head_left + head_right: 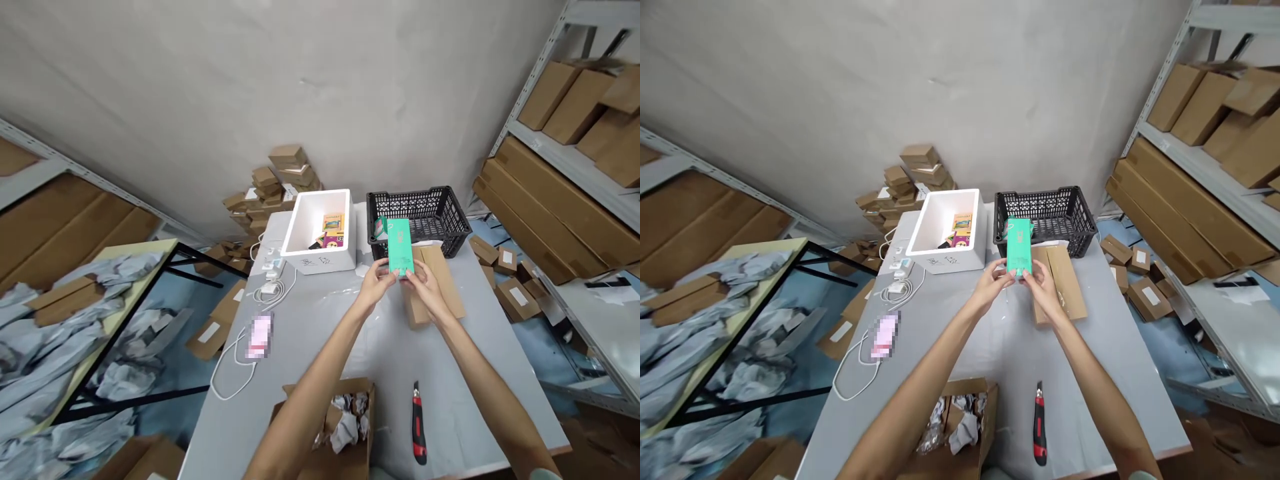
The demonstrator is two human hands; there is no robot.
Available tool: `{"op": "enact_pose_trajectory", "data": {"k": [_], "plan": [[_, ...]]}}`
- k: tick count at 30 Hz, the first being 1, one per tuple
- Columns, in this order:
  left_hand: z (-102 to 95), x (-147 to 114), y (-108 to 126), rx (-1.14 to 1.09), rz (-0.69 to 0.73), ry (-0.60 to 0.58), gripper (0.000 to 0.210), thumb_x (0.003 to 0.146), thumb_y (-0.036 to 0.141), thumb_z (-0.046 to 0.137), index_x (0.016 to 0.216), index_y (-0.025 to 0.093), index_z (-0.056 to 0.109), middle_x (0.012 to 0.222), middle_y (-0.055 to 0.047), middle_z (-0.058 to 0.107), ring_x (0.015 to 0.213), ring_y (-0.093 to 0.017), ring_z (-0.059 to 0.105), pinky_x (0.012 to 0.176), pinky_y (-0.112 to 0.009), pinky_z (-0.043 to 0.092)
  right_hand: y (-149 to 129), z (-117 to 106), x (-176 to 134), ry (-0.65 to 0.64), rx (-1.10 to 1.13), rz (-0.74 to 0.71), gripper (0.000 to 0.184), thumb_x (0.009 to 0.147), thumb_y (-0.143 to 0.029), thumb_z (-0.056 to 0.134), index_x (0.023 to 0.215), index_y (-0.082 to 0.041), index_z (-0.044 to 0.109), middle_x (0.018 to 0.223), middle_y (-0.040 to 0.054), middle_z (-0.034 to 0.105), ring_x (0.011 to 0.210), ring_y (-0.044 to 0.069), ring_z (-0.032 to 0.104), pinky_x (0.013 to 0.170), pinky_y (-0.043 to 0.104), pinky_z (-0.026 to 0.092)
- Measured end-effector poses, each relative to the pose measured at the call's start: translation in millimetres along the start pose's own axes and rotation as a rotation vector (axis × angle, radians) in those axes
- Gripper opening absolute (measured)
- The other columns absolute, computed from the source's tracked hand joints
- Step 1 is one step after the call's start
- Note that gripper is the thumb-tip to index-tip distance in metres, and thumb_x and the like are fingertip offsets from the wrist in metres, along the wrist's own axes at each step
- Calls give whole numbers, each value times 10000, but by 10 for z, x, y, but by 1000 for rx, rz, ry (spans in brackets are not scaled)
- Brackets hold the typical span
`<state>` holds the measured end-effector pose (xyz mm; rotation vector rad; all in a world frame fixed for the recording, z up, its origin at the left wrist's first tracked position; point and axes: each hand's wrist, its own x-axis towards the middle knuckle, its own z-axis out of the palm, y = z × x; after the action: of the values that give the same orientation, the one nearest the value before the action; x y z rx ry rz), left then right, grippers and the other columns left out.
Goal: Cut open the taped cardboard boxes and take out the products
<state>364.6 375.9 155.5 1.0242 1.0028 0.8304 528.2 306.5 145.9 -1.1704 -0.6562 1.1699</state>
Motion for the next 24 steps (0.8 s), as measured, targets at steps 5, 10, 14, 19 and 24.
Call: {"op": "enact_pose_trajectory", "data": {"k": [5, 10, 14, 19, 24], "plan": [[309, 865, 565, 131, 92, 100, 508, 907, 338, 919, 1327, 153, 702, 1038, -135, 821, 985, -245, 819, 1001, -454, 675, -412, 203, 1018, 95, -36, -65, 659, 723, -605, 947, 1218, -244, 705, 1032, 67, 835, 964, 260, 805, 983, 455, 680], [165, 1115, 763, 281, 114, 220, 402, 948, 202, 790, 1327, 104, 700, 1301, -249, 782, 1117, -269, 783, 1107, -496, 597, -501, 309, 1489, 206, -102, 48, 350, 812, -466, 862, 1015, -232, 697, 897, 9, 749, 956, 205, 747, 1006, 390, 636], [-322, 544, 457, 384, 139, 240, 289, 909, 186, 751, 1198, 173, 757, 1434, -225, 760, 1303, -302, 734, 1201, -487, 541, -185, 170, 1044, 183, -159, 143, 290, 810, -422, 874, 925, -208, 715, 856, 12, 748, 938, 196, 724, 1041, 392, 617], [-1208, -861, -95, 515, 125, 363, 367, 837, 457, 730, 1131, 242, 772, 1353, -163, 795, 1346, -419, 717, 1240, -649, 500, 240, -102, -262, 104, -175, 230, 570, 644, -641, 992, 989, -231, 797, 1028, 81, 843, 942, 260, 779, 1091, 487, 611], [-2162, -2264, -665, 786, 47, 587, 576, 907, 674, 611, 1249, 233, 753, 1397, -166, 790, 1295, -401, 732, 1198, -596, 542, 716, -320, -1664, -51, -206, 446, 750, 655, -826, 945, 1096, -227, 849, 1135, 148, 862, 1027, 321, 825, 1084, 538, 622]]}}
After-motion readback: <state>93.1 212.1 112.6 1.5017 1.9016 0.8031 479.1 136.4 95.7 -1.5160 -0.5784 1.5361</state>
